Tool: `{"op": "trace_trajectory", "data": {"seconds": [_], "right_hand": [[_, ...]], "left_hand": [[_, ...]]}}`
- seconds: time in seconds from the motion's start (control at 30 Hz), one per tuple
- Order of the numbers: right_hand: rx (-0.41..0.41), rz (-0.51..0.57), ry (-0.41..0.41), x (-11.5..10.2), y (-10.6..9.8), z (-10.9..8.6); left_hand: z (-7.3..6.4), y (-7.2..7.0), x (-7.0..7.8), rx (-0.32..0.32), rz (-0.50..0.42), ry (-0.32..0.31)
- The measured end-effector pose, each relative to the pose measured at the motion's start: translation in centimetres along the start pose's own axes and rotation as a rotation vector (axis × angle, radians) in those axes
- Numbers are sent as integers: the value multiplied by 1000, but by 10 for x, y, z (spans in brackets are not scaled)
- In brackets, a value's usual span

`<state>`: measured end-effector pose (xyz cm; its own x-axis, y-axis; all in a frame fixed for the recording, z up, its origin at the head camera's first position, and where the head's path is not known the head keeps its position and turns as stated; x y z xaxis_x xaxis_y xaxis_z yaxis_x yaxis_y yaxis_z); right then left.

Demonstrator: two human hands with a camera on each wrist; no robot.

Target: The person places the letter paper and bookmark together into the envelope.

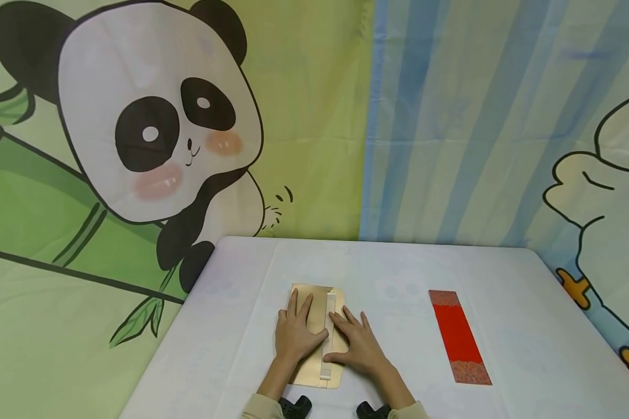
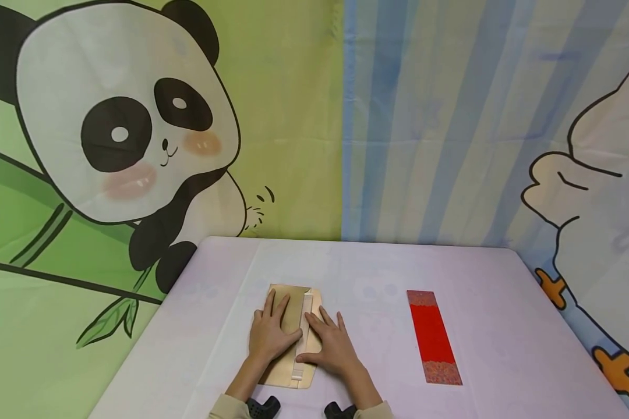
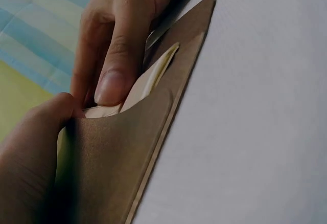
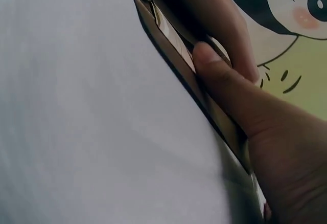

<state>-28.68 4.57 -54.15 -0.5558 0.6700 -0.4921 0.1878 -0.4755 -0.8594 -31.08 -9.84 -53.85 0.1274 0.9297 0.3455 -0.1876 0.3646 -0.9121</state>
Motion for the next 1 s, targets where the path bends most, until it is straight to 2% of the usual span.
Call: {"op": "trace_trajectory", "data": {"seconds": [0.17,0.33,0.7,1.0], "right_hand": [[-53,48,-5,5,1,-3],[-100,31,-43,5,3,-2],[-58,-23,-104,-5,2,4],[-44,-43,-72,-6,3,5]], "left_hand": [[-1,1,1,0,-14,9],[0,1,-1,0,-4,7],[0,2,2,8,41,40],[1,1,2,17,49,50]]}}
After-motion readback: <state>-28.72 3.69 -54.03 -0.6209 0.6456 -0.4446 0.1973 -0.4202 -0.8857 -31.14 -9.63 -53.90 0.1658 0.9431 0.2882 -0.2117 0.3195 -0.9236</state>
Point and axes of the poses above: each hand's wrist, its own z-axis towards the middle knuckle, its own y-axis out of the palm, x = y × z, the point moved 9 cm from there along z, towards the middle knuckle, and after that the axes turned 10 degrees about -x, right-handed, at the moved point
